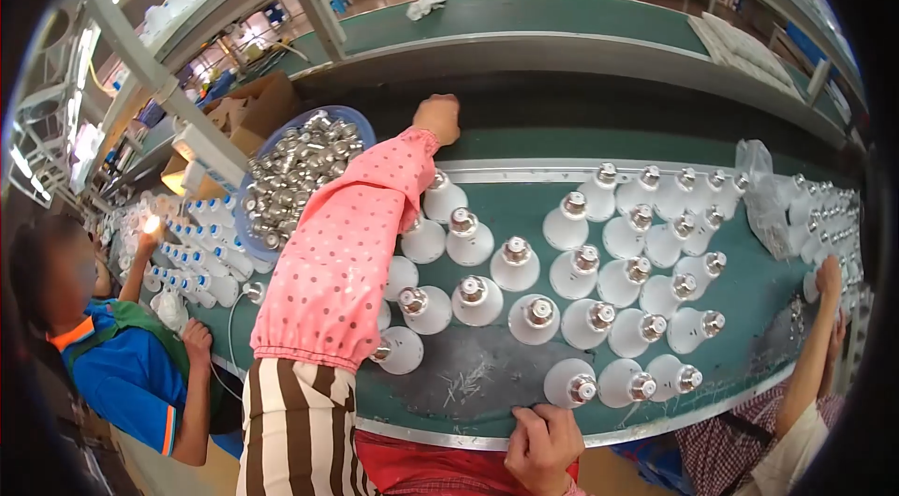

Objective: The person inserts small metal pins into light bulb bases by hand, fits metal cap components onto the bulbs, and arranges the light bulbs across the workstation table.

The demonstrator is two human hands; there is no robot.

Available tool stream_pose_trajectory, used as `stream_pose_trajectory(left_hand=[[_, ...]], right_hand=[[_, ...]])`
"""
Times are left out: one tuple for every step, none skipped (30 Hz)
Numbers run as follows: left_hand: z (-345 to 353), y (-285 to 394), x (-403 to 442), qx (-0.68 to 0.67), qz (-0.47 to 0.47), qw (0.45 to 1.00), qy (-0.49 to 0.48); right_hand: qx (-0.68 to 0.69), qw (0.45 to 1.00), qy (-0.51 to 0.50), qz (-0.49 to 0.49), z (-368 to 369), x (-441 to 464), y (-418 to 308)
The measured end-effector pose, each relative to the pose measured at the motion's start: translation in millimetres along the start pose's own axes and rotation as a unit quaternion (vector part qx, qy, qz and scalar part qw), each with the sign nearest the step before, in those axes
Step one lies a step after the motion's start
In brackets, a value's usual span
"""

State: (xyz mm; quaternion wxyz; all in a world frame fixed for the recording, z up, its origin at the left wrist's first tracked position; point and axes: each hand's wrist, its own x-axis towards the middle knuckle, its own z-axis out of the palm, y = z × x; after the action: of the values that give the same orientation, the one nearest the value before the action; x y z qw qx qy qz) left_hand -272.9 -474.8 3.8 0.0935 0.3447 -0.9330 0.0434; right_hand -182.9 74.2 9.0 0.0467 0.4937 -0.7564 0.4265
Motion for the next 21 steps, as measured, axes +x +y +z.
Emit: stream_pose_trajectory(left_hand=[[-12, -2, -5, 0.007, 0.047, 0.999, -0.005], [-27, -8, -9, 0.001, 0.061, 0.998, -0.016], [-67, 1, -24, -0.006, 0.077, 0.997, -0.029], [-98, -1, -38, -0.021, 0.079, 0.997, 0.004], [-125, -13, -53, -0.036, 0.082, 0.995, 0.037], [-147, -31, -67, -0.046, 0.106, 0.991, 0.066], [-167, -48, -85, -0.063, 0.104, 0.988, 0.097], [-190, -55, -110, -0.055, 0.080, 0.990, 0.107], [-200, -72, -129, -0.068, 0.063, 0.989, 0.116], [-211, -84, -148, -0.029, 0.059, 0.993, 0.102], [-215, -96, -164, -0.015, 0.042, 0.997, 0.071], [-211, -109, -179, -0.057, 0.012, 0.998, 0.035], [-207, -120, -197, -0.020, 0.010, 0.998, 0.050], [-204, -118, -214, 0.017, 0.008, 0.997, 0.069], [-201, -113, -230, -0.009, 0.014, 0.996, 0.087], [-212, -96, -246, -0.032, 0.020, 0.994, 0.106], [-223, -79, -262, -0.055, 0.026, 0.990, 0.127], [-230, -64, -279, -0.080, 0.044, 0.986, 0.140], [-237, -49, -298, -0.103, 0.060, 0.981, 0.154], [-245, -31, -320, -0.132, 0.061, 0.976, 0.160], [-249, -14, -341, -0.160, 0.061, 0.971, 0.167]], right_hand=[[-0.006, 1.000, 0.001, -0.007, 0, 1, 0], [-0.013, 1.000, -0.001, -0.010, 0, -1, 0], [-0.018, 1.000, -0.005, -0.008, 0, -3, 1], [-0.014, 1.000, -0.014, -0.010, 2, -5, 4], [-0.011, 1.000, -0.022, -0.013, 4, -7, 8], [-0.007, 0.999, -0.029, -0.016, 6, -9, 12], [-0.013, 0.999, -0.025, -0.029, 9, -12, 16], [-0.013, 0.999, -0.023, -0.033, 9, -13, 16], [-0.015, 0.999, -0.023, -0.037, 9, -11, 15], [-0.019, 0.999, -0.022, -0.040, 9, -9, 14], [-0.013, 0.999, -0.018, -0.042, 9, -9, 14], [-0.012, 0.999, -0.021, -0.043, 9, -9, 14], [-0.013, 0.999, -0.023, -0.043, 9, -9, 13], [-0.015, 0.999, -0.024, -0.046, 8, -8, 12], [-0.014, 0.999, -0.022, -0.046, 7, -6, 11], [-0.011, 0.999, -0.018, -0.045, 8, -7, 11], [-0.009, 0.999, -0.014, -0.046, 10, -9, 12], [-0.006, 0.999, -0.009, -0.047, 9, -8, 10], [-0.009, 0.999, -0.016, -0.039, 7, -6, 6], [0.000, 0.999, -0.020, -0.035, 6, -4, 3], [0.009, 0.999, -0.025, -0.032, 6, -3, 2]])
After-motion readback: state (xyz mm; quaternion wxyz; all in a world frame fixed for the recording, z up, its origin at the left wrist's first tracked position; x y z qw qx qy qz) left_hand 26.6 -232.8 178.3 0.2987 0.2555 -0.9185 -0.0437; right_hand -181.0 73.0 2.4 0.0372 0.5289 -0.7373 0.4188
